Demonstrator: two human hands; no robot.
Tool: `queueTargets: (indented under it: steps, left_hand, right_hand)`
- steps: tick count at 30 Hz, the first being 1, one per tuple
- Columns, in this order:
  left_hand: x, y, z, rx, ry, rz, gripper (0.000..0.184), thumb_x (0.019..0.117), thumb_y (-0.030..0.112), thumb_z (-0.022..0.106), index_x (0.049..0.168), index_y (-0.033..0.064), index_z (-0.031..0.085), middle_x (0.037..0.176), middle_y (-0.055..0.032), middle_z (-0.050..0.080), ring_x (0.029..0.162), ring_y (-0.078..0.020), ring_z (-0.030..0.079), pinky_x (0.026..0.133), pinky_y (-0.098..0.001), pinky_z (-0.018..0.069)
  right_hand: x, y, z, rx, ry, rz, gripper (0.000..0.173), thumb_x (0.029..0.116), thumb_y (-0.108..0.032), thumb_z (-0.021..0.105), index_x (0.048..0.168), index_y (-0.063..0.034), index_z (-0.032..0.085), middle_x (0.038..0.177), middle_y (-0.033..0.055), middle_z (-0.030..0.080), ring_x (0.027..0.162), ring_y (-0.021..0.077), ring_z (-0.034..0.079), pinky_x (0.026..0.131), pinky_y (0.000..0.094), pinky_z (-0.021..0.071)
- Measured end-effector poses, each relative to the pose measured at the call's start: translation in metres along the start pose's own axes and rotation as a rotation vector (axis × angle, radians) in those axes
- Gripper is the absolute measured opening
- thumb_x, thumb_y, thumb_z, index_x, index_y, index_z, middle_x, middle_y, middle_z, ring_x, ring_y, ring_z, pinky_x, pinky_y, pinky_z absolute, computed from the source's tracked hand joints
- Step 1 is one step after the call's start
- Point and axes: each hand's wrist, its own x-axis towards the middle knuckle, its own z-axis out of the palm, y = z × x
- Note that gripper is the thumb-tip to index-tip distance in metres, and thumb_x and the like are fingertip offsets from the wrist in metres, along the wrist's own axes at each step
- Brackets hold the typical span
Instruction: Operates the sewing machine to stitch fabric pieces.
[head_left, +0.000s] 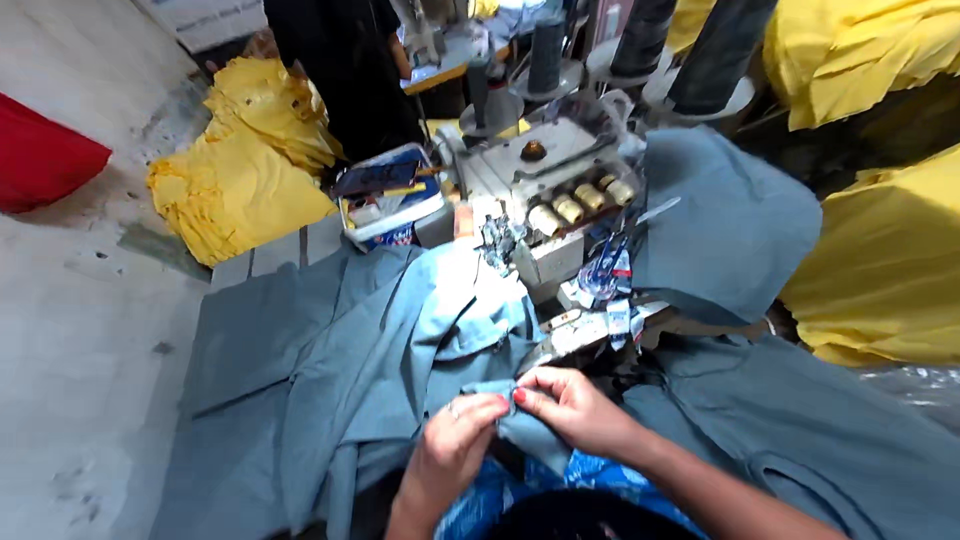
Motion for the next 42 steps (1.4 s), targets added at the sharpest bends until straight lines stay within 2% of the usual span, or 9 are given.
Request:
queueTargets:
  steps: [4,9,16,21,23,26,30,34,42]
  left_hand:
    - [0.027,0.008,-0.019,0.078,-0.307,0.006,0.026,0.1040,0.018,0.052,0.100,-0.0001,0.070,0.093,-0.0132,0.073,0.093,-0.0189,0.069,0.088,-0.0282,0.0540]
    - [0.037,0.006,-0.013,-0.018,-0.382,-0.110,0.020,0.1001,0.016,0.059,0.100,-0.0026,0.065,0.085,-0.0122,0.067,0.079,-0.0139,0.064,0.078,-0.0231,0.0524]
    - [0.031,-0.005,0.004,-0.116,-0.294,-0.142,0.024,0.1037,0.020,0.056,0.096,-0.0006,0.066,0.092,-0.0121,0.068,0.093,-0.0140,0.063,0.088,-0.0257,0.0490]
    - [0.030,-0.010,0.018,-0.468,-0.253,-0.212,0.026,0.1068,0.020,0.051,0.096,0.0001,0.063,0.114,-0.0081,0.069,0.114,-0.0050,0.062,0.100,-0.0233,0.0491]
    - [0.026,-0.009,0.032,-0.572,-0.223,-0.242,0.021,0.1088,0.028,0.048,0.104,0.0173,0.065,0.106,0.0131,0.066,0.103,0.0070,0.060,0.091,-0.0164,0.0506]
    - [0.022,0.000,0.056,-0.746,-0.258,-0.262,0.013,0.1062,0.036,0.053,0.113,0.0330,0.064,0.107,0.0240,0.064,0.101,0.0098,0.059,0.090,-0.0132,0.0488]
    - [0.021,0.023,0.072,-0.839,-0.353,-0.318,0.020,0.1022,0.031,0.062,0.122,0.0312,0.060,0.108,0.0228,0.070,0.093,0.0098,0.065,0.080,-0.0098,0.0530]
    - [0.029,0.026,0.072,-0.603,-0.616,-0.246,0.015,0.1036,0.036,0.059,0.108,0.0250,0.068,0.098,0.0247,0.067,0.089,0.0149,0.060,0.081,-0.0063,0.0491]
    - [0.044,0.039,0.054,-0.590,-0.620,-0.297,0.013,0.1041,0.030,0.059,0.108,0.0255,0.071,0.097,0.0211,0.071,0.085,0.0100,0.064,0.076,-0.0096,0.0524]
  right_hand:
    - [0.003,-0.007,-0.015,-0.163,-0.203,0.019,0.021,0.1024,-0.015,0.056,0.095,-0.0016,0.071,0.080,-0.0056,0.065,0.072,-0.0102,0.055,0.068,0.0092,0.0453]
    - [0.004,-0.006,-0.023,-0.130,-0.295,0.029,0.023,0.1045,-0.015,0.052,0.093,-0.0043,0.069,0.073,-0.0106,0.058,0.065,-0.0118,0.050,0.061,0.0076,0.0408]
    - [0.005,-0.007,-0.034,-0.131,-0.325,0.027,0.030,0.1067,-0.018,0.048,0.084,-0.0090,0.065,0.066,-0.0133,0.051,0.059,-0.0113,0.046,0.055,0.0082,0.0368]
    - [0.009,-0.017,-0.041,-0.190,-0.386,-0.030,0.031,0.1068,-0.017,0.047,0.090,-0.0031,0.068,0.072,-0.0084,0.057,0.065,-0.0105,0.049,0.061,0.0095,0.0411]
    - [0.005,-0.025,-0.041,-0.274,-0.356,-0.104,0.030,0.1058,-0.013,0.049,0.093,0.0035,0.071,0.075,0.0014,0.063,0.069,-0.0024,0.054,0.064,0.0162,0.0438]
    - [-0.018,-0.041,-0.044,-0.363,-0.282,-0.016,0.024,0.1037,-0.006,0.053,0.098,0.0081,0.072,0.084,0.0146,0.068,0.080,0.0160,0.062,0.073,0.0323,0.0471]
    - [-0.060,-0.055,-0.053,-0.421,-0.226,0.155,0.023,0.1047,-0.004,0.052,0.098,0.0090,0.069,0.084,0.0146,0.065,0.081,0.0188,0.058,0.073,0.0336,0.0438]
    - [-0.098,-0.049,-0.057,-0.459,-0.155,0.220,0.024,0.1068,-0.008,0.049,0.106,0.0073,0.069,0.089,0.0146,0.066,0.087,0.0210,0.061,0.076,0.0366,0.0462]
    - [-0.120,-0.042,-0.046,-0.616,0.079,-0.102,0.034,0.0905,-0.032,0.075,0.105,-0.0023,0.067,0.081,0.0061,0.067,0.077,0.0193,0.067,0.064,0.0392,0.0491]
